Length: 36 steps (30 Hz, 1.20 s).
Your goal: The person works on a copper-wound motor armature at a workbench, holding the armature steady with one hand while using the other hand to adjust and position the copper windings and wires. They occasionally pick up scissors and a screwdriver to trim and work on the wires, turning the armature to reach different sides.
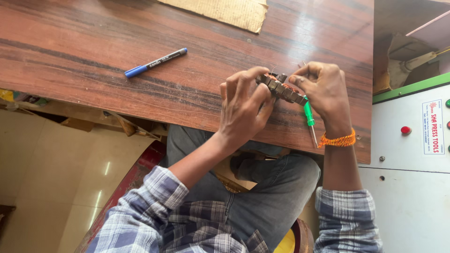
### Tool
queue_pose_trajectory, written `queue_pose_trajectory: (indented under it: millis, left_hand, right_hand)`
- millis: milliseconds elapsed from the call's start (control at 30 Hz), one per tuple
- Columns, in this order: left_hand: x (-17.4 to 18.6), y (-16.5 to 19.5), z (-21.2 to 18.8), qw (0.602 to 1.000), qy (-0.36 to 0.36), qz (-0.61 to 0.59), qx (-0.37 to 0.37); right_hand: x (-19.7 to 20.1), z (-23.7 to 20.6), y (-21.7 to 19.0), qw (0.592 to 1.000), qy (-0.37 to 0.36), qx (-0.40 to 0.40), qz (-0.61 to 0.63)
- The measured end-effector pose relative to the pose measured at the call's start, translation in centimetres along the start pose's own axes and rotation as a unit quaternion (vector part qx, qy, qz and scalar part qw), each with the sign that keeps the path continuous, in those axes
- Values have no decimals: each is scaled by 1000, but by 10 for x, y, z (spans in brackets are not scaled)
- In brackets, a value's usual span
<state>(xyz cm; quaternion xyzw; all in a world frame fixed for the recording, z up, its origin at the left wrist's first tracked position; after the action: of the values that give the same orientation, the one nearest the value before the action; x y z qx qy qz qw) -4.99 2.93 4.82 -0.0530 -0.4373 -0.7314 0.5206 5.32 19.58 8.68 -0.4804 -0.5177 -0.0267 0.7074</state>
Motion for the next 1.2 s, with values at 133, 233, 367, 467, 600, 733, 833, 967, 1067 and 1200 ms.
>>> queue_pose_trajectory:
  millis: [133,233,367,467,600,733,833,967,1067,1200]
  left_hand:
    - [1,6,24,961,-85,-32,-261]
    - [-12,-5,48,925,-210,-61,-312]
    - [-16,-12,63,913,-272,-130,-274]
    - [-11,-14,66,904,-302,-176,-245]
    - [-8,-15,73,881,-354,-208,-235]
    - [-8,-14,78,876,-371,-219,-216]
    - [-8,-11,78,875,-370,-212,-229]
    - [-11,-12,80,876,-382,-198,-217]
    - [-15,-16,81,871,-401,-228,-168]
    - [6,-7,61,911,-229,-124,-320]
  right_hand:
    - [9,-12,9,999,41,1,18]
    - [29,-27,9,995,62,-74,29]
    - [42,-58,-12,991,43,-94,88]
    - [35,-72,-29,993,20,-39,110]
    - [26,-79,-39,993,18,-26,115]
    - [14,-85,-41,996,40,-26,73]
    - [-3,-97,-39,997,83,-1,-3]
    - [-31,-99,-28,990,130,58,-21]
    - [-46,-99,-22,979,175,107,-21]
    - [-52,-103,-16,974,189,119,-30]
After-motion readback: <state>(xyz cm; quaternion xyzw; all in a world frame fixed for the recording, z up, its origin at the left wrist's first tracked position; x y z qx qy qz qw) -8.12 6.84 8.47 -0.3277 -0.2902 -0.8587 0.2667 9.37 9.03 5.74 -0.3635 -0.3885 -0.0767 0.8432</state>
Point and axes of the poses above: each hand's wrist, its own z-axis towards the middle knuckle, its own x-axis out of the back of the hand, y = z × x, the point moved 6 cm from there along z, towards the middle knuckle, and after that the axes turned 6 degrees about -y, right-handed, at the moved point
